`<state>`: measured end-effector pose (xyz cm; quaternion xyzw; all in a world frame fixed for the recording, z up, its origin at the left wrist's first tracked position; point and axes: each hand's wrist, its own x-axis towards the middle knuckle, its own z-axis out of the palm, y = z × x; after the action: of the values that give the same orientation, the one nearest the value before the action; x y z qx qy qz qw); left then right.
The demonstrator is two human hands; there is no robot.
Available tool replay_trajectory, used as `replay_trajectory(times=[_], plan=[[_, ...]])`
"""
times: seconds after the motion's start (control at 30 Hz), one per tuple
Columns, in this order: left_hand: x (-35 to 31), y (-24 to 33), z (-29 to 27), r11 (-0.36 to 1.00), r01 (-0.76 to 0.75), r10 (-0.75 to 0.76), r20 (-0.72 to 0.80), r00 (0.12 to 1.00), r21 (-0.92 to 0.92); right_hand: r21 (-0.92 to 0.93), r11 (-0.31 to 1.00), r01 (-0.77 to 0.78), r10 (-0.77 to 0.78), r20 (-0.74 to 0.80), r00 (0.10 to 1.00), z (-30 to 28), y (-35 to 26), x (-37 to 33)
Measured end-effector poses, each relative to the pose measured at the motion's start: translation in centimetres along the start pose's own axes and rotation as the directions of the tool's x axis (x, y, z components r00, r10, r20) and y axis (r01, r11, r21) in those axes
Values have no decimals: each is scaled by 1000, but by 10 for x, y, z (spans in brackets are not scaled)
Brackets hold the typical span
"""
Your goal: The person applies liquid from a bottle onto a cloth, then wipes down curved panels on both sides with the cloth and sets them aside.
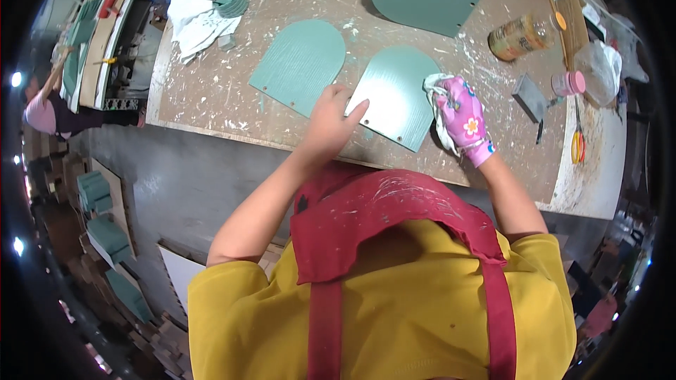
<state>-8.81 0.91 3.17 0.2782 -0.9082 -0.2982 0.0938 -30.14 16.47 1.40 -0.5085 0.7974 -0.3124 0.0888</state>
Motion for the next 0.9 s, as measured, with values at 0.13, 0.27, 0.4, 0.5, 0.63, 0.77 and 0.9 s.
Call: replay_trajectory(times=[0.13,0.27,0.4,0.5,0.63,0.77,0.9], plan=[[7,-8,-1,593,457,-279,363,889,-663,-10,1000,-16,16,-13,1000,0,1,0],[17,5,6,324,540,-178,510,841,-777,110,991,-73,72,13,997,-5,-1,1],[9,11,30,251,464,-212,419,883,-850,113,974,-198,189,81,979,-20,-28,8],[1,14,43,114,446,-269,404,874,-888,-69,989,134,-128,86,988,6,-89,-20],[-2,23,43,131,426,-333,365,870,-895,-307,951,28,12,125,992,21,-95,-47],[-2,30,35,64,434,-304,396,866,-899,-217,976,12,-2,47,999,18,-79,-64],[-3,29,39,57,437,-371,388,844,-897,-211,976,46,-3,200,980,31,-115,-51]])
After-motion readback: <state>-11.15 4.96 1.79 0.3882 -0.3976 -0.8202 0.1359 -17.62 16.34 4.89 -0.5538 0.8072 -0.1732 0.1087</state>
